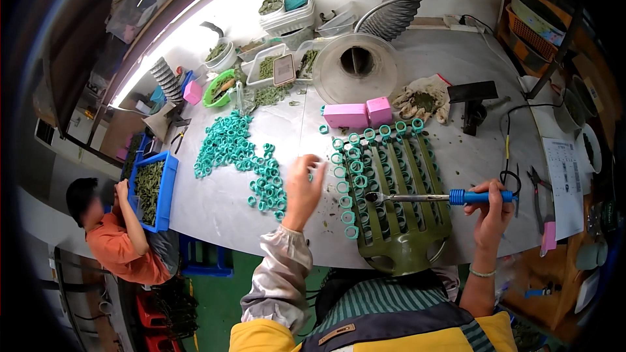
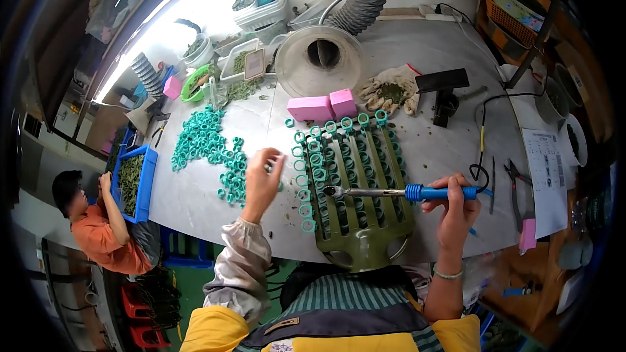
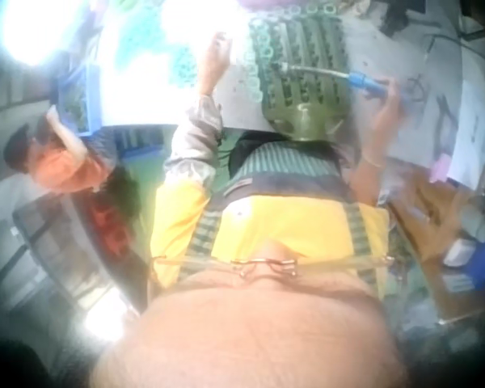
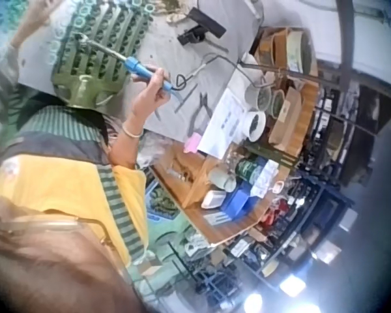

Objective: The person fits plastic rings onto a holder by hand and melts them in place using a soldering iron.

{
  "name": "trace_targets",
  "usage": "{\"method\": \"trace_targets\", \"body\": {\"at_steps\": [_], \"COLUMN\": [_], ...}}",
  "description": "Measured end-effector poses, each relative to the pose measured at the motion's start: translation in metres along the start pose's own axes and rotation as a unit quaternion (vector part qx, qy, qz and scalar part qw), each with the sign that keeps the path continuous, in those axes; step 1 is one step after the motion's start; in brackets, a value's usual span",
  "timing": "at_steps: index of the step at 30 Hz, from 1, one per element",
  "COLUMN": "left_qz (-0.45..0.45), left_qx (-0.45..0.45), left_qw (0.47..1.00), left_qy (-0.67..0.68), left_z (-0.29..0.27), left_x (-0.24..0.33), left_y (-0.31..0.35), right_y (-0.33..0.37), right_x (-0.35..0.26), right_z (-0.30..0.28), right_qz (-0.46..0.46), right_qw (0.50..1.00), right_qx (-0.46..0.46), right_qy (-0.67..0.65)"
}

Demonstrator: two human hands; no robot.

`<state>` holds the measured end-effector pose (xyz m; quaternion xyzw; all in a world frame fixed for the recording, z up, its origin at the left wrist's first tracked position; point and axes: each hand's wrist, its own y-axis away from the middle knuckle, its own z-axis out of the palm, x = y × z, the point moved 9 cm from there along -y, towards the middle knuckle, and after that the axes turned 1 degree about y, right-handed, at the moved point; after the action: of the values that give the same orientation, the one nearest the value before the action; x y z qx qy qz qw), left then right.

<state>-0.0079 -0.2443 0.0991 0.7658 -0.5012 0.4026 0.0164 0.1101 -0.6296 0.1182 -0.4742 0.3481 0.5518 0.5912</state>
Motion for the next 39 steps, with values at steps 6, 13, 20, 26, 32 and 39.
{"method": "trace_targets", "body": {"at_steps": [6, 13, 20, 26, 32, 39], "left_qz": [0.009, -0.024, -0.008, 0.028, 0.148, 0.170], "left_qx": [-0.025, -0.075, -0.189, -0.190, -0.168, -0.169], "left_qw": [0.955, 0.988, 0.954, 0.967, 0.972, 0.970], "left_qy": [-0.294, 0.134, 0.232, 0.171, 0.069, 0.035], "left_z": [0.000, -0.012, 0.008, 0.010, 0.020, 0.036], "left_x": [-0.057, -0.021, 0.065, 0.065, 0.093, 0.092], "left_y": [0.014, 0.022, 0.048, 0.051, 0.056, 0.055], "right_y": [0.001, 0.004, 0.005, 0.007, 0.009, 0.011], "right_x": [-0.001, -0.005, -0.005, -0.004, 0.007, 0.015], "right_z": [0.002, -0.003, -0.006, -0.008, -0.008, 0.005], "right_qz": [-0.003, -0.010, -0.007, -0.002, 0.004, 0.017], "right_qw": [1.000, 1.000, 1.000, 1.000, 1.000, 0.999], "right_qx": [-0.004, 0.000, -0.001, -0.010, -0.023, -0.040], "right_qy": [0.008, 0.010, 0.024, 0.021, 0.011, -0.004]}}
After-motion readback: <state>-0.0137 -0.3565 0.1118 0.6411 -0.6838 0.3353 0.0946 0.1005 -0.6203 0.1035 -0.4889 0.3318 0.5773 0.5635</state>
